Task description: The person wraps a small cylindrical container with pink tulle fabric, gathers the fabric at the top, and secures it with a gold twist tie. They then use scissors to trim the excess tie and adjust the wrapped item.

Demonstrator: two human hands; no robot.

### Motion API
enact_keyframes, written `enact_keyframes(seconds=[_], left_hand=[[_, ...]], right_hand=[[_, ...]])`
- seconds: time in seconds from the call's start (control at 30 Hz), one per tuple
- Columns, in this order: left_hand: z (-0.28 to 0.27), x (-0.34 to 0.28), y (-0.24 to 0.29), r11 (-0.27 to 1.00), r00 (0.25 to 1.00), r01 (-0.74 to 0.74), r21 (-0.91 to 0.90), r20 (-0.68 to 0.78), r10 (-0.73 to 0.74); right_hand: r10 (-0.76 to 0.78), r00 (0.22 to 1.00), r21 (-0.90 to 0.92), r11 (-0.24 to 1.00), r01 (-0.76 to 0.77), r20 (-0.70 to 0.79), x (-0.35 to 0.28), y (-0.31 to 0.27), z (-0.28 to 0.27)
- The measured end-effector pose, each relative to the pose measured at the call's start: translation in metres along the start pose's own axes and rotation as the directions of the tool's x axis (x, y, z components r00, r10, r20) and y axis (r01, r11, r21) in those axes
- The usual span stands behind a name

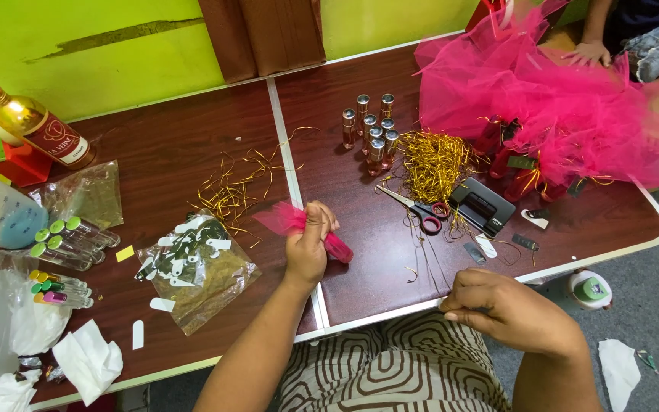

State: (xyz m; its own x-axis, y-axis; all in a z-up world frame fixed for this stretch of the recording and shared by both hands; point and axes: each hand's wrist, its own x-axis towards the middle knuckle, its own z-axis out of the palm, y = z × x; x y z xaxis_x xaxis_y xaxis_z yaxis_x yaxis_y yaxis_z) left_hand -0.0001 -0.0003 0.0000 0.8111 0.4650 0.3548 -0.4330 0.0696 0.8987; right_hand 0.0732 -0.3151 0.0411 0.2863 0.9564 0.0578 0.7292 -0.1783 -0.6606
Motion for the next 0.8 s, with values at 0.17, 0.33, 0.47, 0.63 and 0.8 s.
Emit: enact_keyframes(seconds=[0.17,0.33,0.47,0.63,0.8], left_hand=[[0.000,0.000,0.001,1.000,1.000,-0.011,0.006,0.003,0.011],[0.000,0.000,0.001,1.000,1.000,-0.028,0.010,-0.003,0.028],[0.000,0.001,0.000,0.999,1.000,-0.027,0.017,0.000,0.027],[-0.001,0.001,-0.010,1.000,1.000,-0.005,0.018,-0.002,0.005],[-0.007,0.005,-0.027,0.991,0.991,-0.131,-0.029,-0.019,0.131]], right_hand=[[-0.052,0.998,0.064,0.996,0.055,-0.045,-0.007,-0.017,-0.014],[-0.024,0.993,0.030,0.999,0.027,-0.114,-0.017,-0.012,-0.018],[0.232,0.956,-0.172,0.950,-0.262,-0.178,-0.016,0.009,-0.016],[0.417,0.855,-0.118,0.875,-0.469,-0.308,0.028,0.012,-0.030],[0.255,0.895,-0.286,0.884,-0.369,-0.367,0.106,0.054,-0.031]])
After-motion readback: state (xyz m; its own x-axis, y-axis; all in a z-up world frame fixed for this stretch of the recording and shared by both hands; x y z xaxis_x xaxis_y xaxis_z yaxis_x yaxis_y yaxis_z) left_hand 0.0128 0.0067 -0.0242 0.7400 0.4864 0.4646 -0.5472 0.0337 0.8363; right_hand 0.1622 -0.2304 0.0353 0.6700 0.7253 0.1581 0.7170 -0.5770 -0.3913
